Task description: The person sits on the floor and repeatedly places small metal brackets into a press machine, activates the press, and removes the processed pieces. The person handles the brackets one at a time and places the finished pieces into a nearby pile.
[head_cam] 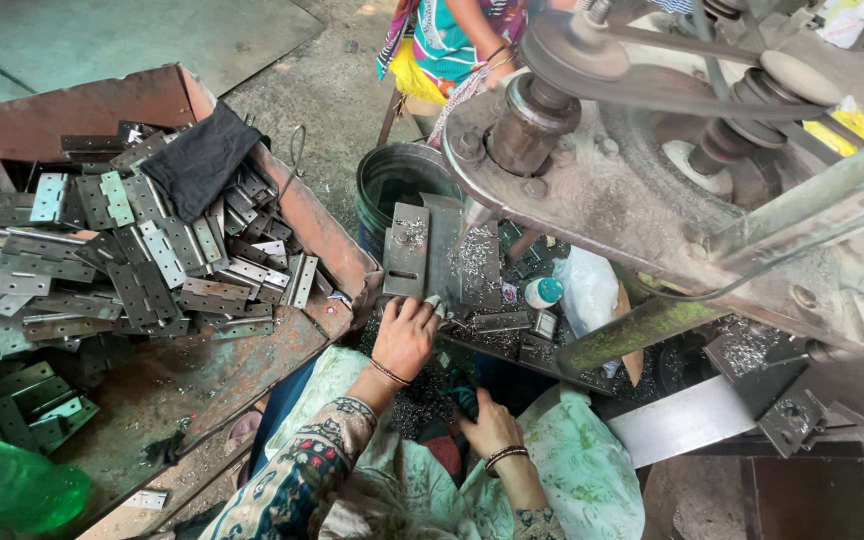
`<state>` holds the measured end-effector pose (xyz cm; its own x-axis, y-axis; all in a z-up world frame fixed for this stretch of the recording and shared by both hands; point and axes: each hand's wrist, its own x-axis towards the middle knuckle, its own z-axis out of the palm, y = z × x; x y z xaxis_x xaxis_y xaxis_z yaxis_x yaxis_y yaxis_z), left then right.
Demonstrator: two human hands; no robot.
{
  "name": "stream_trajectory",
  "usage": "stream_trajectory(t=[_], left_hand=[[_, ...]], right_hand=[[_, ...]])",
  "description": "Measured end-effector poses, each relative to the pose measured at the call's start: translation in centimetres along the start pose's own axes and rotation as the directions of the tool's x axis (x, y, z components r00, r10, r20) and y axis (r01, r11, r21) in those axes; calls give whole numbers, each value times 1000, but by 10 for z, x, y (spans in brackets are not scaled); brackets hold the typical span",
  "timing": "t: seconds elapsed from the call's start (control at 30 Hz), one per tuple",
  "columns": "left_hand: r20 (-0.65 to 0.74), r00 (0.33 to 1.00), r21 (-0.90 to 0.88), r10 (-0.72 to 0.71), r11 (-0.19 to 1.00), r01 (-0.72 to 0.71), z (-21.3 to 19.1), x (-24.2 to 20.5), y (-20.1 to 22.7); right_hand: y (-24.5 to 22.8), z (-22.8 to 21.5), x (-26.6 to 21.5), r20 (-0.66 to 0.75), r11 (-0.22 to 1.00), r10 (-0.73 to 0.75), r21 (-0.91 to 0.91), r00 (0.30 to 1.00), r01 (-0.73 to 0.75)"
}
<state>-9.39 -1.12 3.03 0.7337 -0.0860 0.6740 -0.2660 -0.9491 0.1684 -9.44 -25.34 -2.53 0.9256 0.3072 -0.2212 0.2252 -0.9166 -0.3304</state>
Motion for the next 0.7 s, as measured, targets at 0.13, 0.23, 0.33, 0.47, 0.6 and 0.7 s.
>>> stream_trajectory(t=[0.13,0.23,0.33,0.47,0.6,0.7], left_hand=[[66,947,-315,-314,894,319,4,2,13],[78,813,-569,-576,644,511,29,9,20],[210,777,-747,-593,415,519,48,20,16],[336,804,-780,-490,333,530,43,54,-10],[203,909,123,-365,930,346,14,63,-31],[366,878,308,-309,930,199,8,56,-20]], right_hand=[[16,1,28,-273,937,-210,217,939,272],[21,-14,60,-394,800,-86,520,915,299],[17,-40,82,-369,535,101,803,924,263],[-8,-71,96,-506,446,114,795,855,411],[-43,-68,96,-660,943,-243,11,711,333],[-68,-57,102,-429,916,-394,-257,813,308]])
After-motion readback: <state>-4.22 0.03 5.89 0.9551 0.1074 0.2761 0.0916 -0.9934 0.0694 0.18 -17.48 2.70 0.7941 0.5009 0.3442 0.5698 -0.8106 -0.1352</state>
